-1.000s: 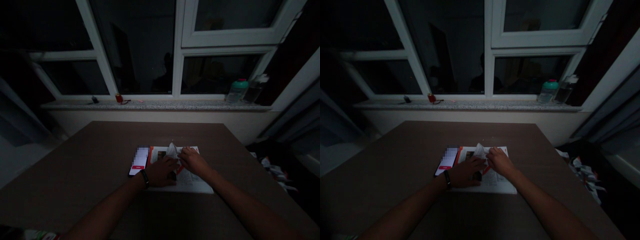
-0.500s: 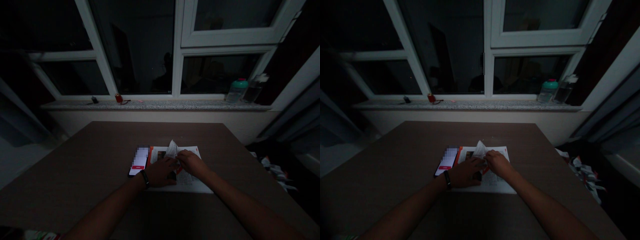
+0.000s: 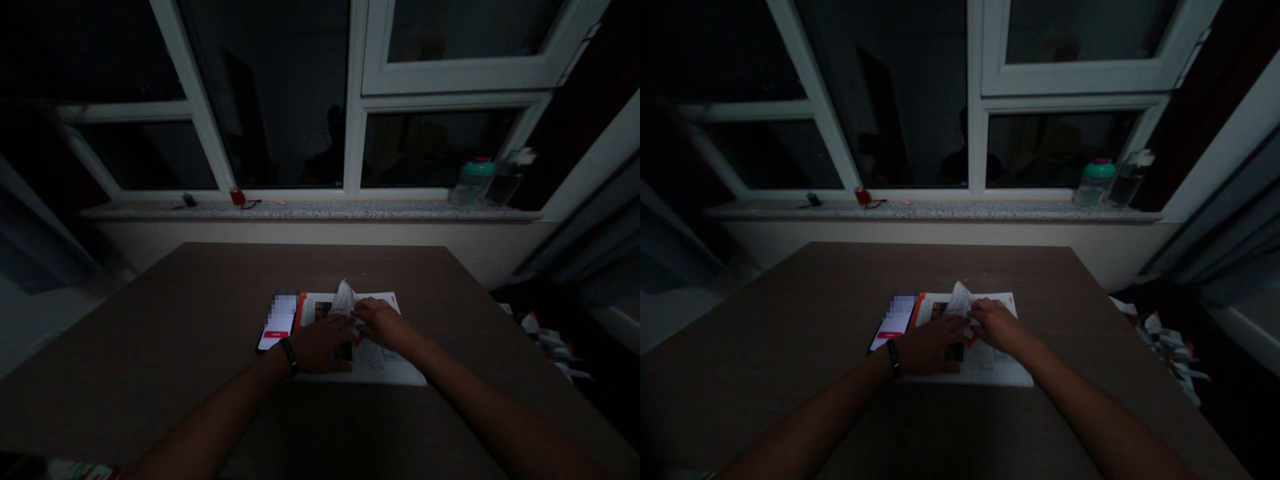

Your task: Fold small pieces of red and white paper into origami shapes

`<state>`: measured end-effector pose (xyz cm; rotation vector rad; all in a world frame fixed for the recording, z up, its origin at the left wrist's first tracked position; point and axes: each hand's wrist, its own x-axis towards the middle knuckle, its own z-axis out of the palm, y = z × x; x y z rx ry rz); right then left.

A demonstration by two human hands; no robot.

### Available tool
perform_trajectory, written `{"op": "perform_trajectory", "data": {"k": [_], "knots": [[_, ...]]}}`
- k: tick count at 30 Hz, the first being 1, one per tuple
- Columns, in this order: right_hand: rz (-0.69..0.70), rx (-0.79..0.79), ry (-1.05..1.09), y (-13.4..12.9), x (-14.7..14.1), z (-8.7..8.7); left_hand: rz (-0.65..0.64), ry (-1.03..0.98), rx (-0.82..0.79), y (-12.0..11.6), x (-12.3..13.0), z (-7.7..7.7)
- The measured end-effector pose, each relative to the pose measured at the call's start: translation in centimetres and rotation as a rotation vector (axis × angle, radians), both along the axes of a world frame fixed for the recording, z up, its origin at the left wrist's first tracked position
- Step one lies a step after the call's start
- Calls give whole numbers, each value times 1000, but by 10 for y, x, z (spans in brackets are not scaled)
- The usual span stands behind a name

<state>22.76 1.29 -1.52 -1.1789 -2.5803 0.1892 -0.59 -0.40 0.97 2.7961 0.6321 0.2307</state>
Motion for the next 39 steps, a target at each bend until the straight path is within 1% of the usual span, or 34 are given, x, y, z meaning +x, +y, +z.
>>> {"op": "perform_trajectory", "data": {"k": [6, 8, 11, 15, 23, 29, 33, 39], "knots": [[22, -11, 10, -8, 2, 8, 11, 31, -16, -1, 0, 3], [14, -7, 17, -8, 2, 6, 19, 29, -37, -1, 0, 1], [-16, 8, 21, -5, 0, 1, 72, 19, -51, 0, 0, -4], [-7, 11, 30, -2, 1, -2, 122, 42, -55, 1, 0, -9], [31, -21, 37, -3, 6, 4, 122, 32, -46, 0, 1, -7], [27, -11, 111, -4, 7, 1, 119, 46, -28, 0, 0, -9], [27, -4, 105, -3, 5, -1, 93, 4, -9, 0, 1, -8], [5, 29, 52, -1, 0, -3, 91, -29, 3, 0, 5, -5]]}}
